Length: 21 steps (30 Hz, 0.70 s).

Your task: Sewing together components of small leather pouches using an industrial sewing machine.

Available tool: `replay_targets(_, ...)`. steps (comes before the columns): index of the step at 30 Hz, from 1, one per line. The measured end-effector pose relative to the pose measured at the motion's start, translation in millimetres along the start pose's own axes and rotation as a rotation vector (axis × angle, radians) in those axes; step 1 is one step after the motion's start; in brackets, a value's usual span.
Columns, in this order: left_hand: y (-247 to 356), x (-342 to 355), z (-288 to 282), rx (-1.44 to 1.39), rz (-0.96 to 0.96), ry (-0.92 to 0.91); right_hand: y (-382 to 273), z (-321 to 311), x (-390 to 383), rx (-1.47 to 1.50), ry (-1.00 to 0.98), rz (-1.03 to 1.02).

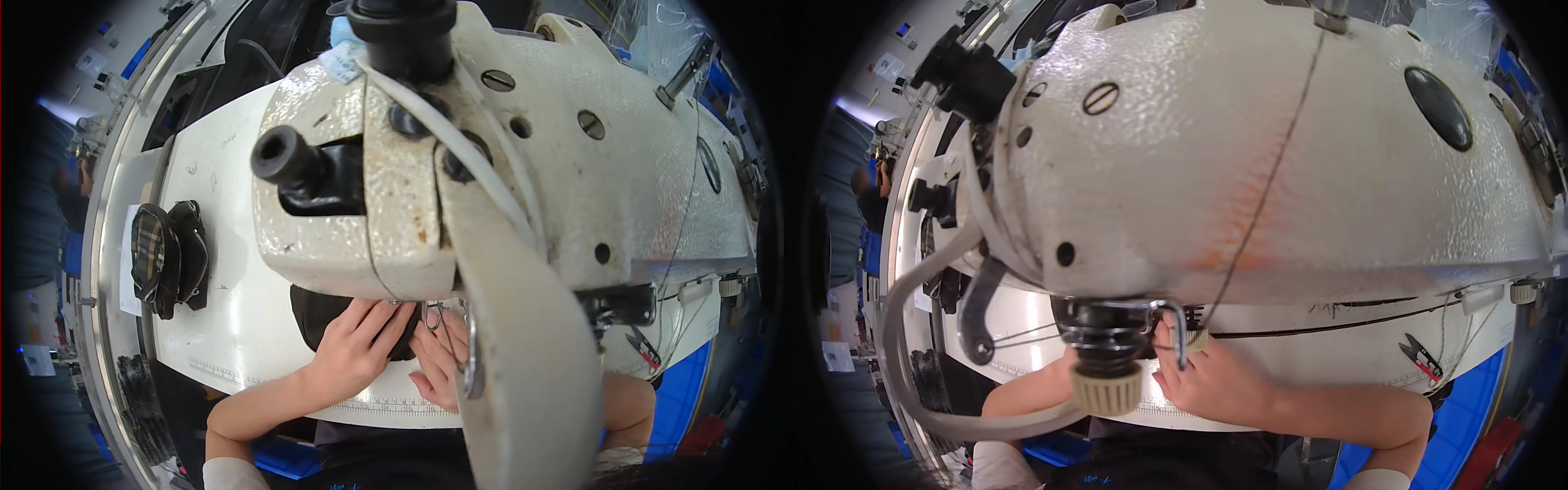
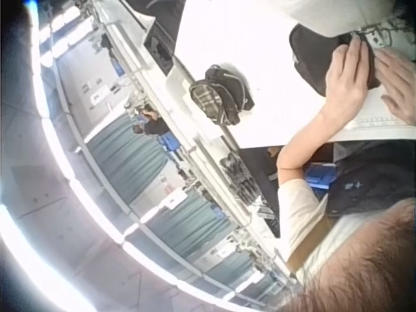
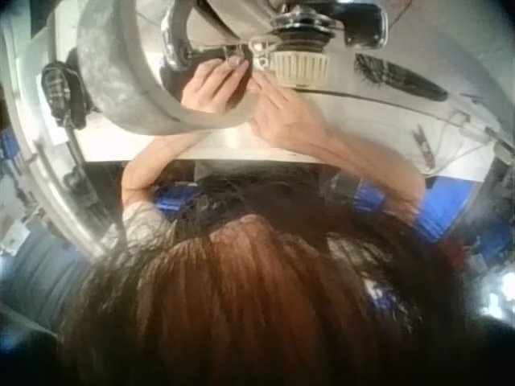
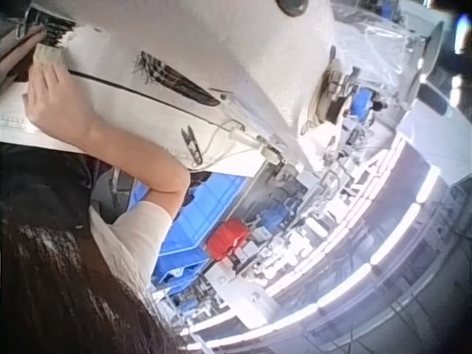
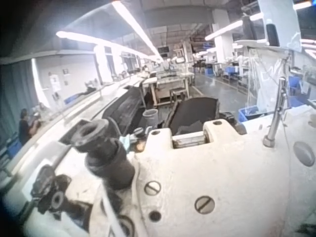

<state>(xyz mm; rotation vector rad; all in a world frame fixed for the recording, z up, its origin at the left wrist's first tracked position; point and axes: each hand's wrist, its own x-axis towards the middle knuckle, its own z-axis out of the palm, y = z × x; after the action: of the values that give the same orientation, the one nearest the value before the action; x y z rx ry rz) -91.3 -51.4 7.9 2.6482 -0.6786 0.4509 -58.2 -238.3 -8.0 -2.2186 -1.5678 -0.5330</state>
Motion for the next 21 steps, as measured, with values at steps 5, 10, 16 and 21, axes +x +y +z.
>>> replay_targets(5, -26, 4, 21, -0.127, 0.027, -0.097, 17, -10, 8, -0.048, -0.059, 0.025)
replay_targets(10, -27, 13, 21, -0.122, 0.017, -0.022, 21, -22, 14, -0.013, -0.268, 0.083)
replay_targets(16, -33, -2, 29, -0.084, -0.070, -0.216, 21, -17, 15, -0.159, -0.120, -0.026)
replay_targets(21, -30, 14, 27, -0.099, -0.006, -0.069, 28, -4, -3, -0.073, -0.385, -0.159)
